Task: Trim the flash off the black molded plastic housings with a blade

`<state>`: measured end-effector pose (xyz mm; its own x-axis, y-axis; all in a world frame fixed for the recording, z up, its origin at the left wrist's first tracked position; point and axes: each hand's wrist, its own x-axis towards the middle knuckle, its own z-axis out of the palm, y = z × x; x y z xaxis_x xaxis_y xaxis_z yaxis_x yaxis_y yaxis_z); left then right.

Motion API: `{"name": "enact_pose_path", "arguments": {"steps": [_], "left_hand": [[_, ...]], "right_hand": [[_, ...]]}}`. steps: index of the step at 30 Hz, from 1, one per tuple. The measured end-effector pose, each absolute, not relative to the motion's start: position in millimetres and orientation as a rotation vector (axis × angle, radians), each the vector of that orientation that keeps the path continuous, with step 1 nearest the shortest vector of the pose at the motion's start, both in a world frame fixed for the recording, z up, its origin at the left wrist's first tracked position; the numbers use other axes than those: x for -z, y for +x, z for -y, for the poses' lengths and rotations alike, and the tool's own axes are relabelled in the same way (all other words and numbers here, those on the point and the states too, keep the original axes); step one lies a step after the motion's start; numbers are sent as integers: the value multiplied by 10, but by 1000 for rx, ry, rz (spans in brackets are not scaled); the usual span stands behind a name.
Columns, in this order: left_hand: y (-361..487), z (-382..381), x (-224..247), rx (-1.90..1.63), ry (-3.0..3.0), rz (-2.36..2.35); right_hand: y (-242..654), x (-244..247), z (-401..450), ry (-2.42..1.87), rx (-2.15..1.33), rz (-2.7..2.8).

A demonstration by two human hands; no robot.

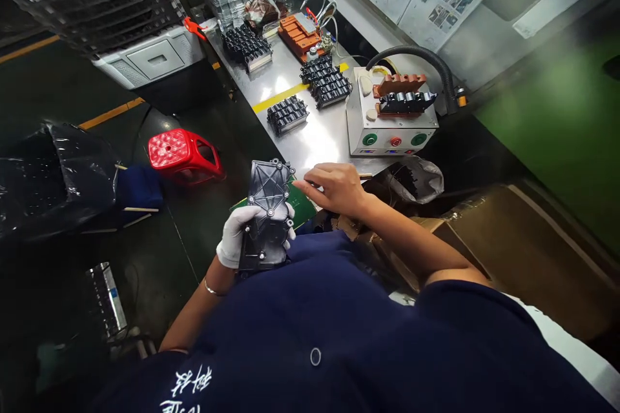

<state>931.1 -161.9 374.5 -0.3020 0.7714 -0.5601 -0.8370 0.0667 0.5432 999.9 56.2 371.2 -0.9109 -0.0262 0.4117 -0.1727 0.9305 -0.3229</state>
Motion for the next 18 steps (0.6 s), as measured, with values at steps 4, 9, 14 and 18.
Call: {"name": "enact_pose_path", "arguments": {"steps": [4, 9, 14, 18], "left_hand": [[9319, 1621, -3746, -1565, -84, -1003], [9313, 1646, -3728, -1586, -83, -995], [9304, 1669, -3712, -1576, -92, -967], [9299, 1674, -3704, -1585, -51, -909]], "right_hand": [[10016, -3685, -542, 153, -508, 2667], [10012, -3676, -513, 177, -543, 2649], [9998, -3715, -526, 155, -524, 2692], [9989, -3754, -597, 234, -601, 2714]]}}
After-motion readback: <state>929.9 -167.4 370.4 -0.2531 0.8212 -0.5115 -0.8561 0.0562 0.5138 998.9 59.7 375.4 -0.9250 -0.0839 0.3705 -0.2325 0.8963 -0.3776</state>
